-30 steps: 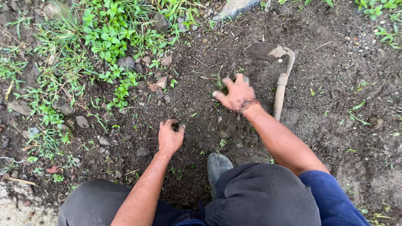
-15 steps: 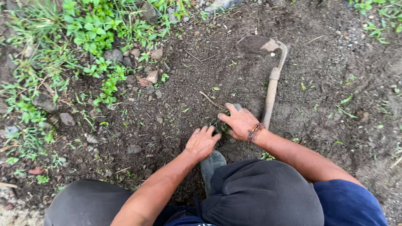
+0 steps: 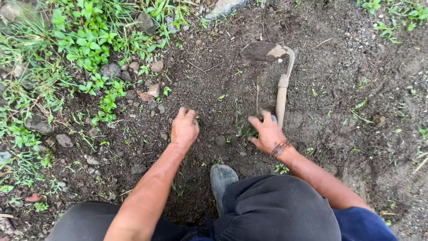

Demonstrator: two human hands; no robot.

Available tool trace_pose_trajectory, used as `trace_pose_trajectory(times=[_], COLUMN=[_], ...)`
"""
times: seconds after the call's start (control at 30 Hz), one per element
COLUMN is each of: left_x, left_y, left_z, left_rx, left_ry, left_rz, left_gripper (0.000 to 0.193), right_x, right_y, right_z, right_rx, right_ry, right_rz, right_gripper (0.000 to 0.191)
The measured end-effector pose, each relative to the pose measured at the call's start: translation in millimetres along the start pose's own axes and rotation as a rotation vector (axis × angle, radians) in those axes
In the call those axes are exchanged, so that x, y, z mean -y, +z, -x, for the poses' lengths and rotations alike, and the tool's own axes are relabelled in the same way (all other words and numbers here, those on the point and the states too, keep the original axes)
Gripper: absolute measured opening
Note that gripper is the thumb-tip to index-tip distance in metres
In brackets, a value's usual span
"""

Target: The person squats beside a garden bed and uses a hand hoe to loosen soil around low-growing weeds, then pulls the weeds out by hand and tosses them aside onto the cleared soil, working progressively along the edge of the bed.

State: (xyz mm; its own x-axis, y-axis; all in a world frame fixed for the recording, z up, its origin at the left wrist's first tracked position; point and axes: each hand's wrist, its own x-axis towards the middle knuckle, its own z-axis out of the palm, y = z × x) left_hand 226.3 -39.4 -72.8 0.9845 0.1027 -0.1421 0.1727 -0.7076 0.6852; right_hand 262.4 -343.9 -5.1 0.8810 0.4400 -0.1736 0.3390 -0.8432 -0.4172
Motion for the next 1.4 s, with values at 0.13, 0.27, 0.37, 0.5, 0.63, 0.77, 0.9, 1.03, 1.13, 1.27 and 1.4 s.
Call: trace_pose_trajectory(times=[0.13, 0.27, 0.37, 0.5, 0.63, 0.77, 0.9, 1.03, 1.13, 1.27, 1.4], left_x=[-19, -35, -26, -18, -44, -58, -34, -19, -22, -17, -2], left_y=[-20, -8, 3, 16, 37, 58, 60, 57, 55, 51, 35], left_z=[19, 41, 39, 29, 25, 26, 29, 25, 20, 26, 39], left_rx=[-0.072, 0.003, 0.014, 0.020, 0.211, 0.308, 0.180, 0.128, 0.107, 0.075, 0.063], left_ry=[0.103, 0.253, 0.173, -0.073, -0.327, -0.276, -0.516, -0.632, -0.610, -0.495, -0.468], left_rz=[0.149, -0.002, -0.006, 0.219, 0.516, 0.781, 1.183, 1.373, 1.029, 0.805, 0.700], left_gripper=[0.034, 0.060, 0.039, 0.015, 0.023, 0.039, 0.044, 0.040, 0.036, 0.035, 0.034], right_x=[7, 21, 37, 31, 22, 33, 22, 4, 4, 13, 24], right_y=[7, 10, 14, 8, -8, 13, 26, 9, -2, -12, -33], right_z=[-20, -63, -80, -68, -32, -8, -28, -50, -60, -81, -121], right_rx=[-0.072, -0.095, 0.028, 0.055, 0.051, 0.132, -0.207, -0.471, -0.189, -0.004, -0.081], right_ry=[-0.031, 0.181, 0.083, -0.134, -0.058, -0.172, -0.002, 0.107, 0.167, 0.275, 0.156], right_rz=[-0.255, -0.176, -0.020, -0.151, -0.242, 0.026, -0.143, -0.434, -0.098, -0.008, -0.063], right_gripper=[0.029, 0.040, 0.047, 0.030, 0.036, 0.047, 0.028, 0.030, 0.034, 0.042, 0.068])
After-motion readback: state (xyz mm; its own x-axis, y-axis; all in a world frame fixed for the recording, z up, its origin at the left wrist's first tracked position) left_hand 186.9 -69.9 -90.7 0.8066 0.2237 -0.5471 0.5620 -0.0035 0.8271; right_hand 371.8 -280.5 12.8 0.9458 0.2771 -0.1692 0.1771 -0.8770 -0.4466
